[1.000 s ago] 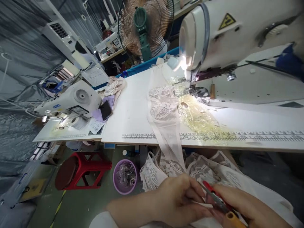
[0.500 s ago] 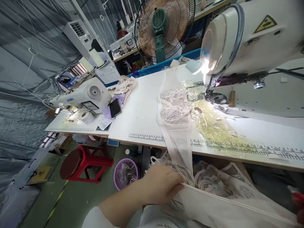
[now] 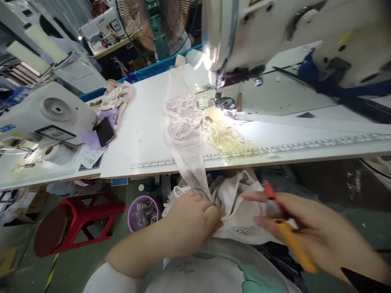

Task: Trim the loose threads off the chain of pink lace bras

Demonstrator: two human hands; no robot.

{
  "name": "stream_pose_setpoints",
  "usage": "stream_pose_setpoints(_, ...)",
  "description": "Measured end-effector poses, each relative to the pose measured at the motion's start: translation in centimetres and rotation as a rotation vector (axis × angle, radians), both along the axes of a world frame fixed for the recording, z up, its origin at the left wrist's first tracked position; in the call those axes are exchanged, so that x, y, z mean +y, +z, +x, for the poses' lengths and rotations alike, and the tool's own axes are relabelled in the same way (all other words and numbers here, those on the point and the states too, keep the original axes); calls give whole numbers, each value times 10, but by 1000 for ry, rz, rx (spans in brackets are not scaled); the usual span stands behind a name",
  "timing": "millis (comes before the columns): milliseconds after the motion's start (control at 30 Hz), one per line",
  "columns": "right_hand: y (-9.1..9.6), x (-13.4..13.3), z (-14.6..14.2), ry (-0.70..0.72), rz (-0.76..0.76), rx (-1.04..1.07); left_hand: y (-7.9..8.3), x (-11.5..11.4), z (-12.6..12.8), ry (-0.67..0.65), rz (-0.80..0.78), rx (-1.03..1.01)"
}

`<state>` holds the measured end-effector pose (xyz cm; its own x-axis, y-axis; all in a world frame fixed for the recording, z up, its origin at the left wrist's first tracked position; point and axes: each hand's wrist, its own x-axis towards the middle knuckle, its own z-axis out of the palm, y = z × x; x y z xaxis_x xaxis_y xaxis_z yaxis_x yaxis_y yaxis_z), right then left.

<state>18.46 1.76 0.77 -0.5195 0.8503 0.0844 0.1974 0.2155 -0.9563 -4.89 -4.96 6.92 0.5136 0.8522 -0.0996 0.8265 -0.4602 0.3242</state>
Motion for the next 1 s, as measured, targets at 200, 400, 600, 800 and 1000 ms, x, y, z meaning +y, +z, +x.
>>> stream_pose_setpoints(200,29,-8,-44,308,-33,-167,2,6,9,-33,-20,-38)
stream_pose_setpoints(400,22,-4,-37,358,-125,-72,11,6,-19,-68,-99,-29)
stream_pose_setpoints(600,11,-2,-24,389,-96,-73,17,-1,-52,27,-170,-156)
stream_pose_setpoints(800,2,-3,-16,404,79,-54,9,-11,-65,131,-199,-511)
stream_pose_setpoints(1000,2,-14,-23,254,122,-38,7,-17,-53,151,-106,-681)
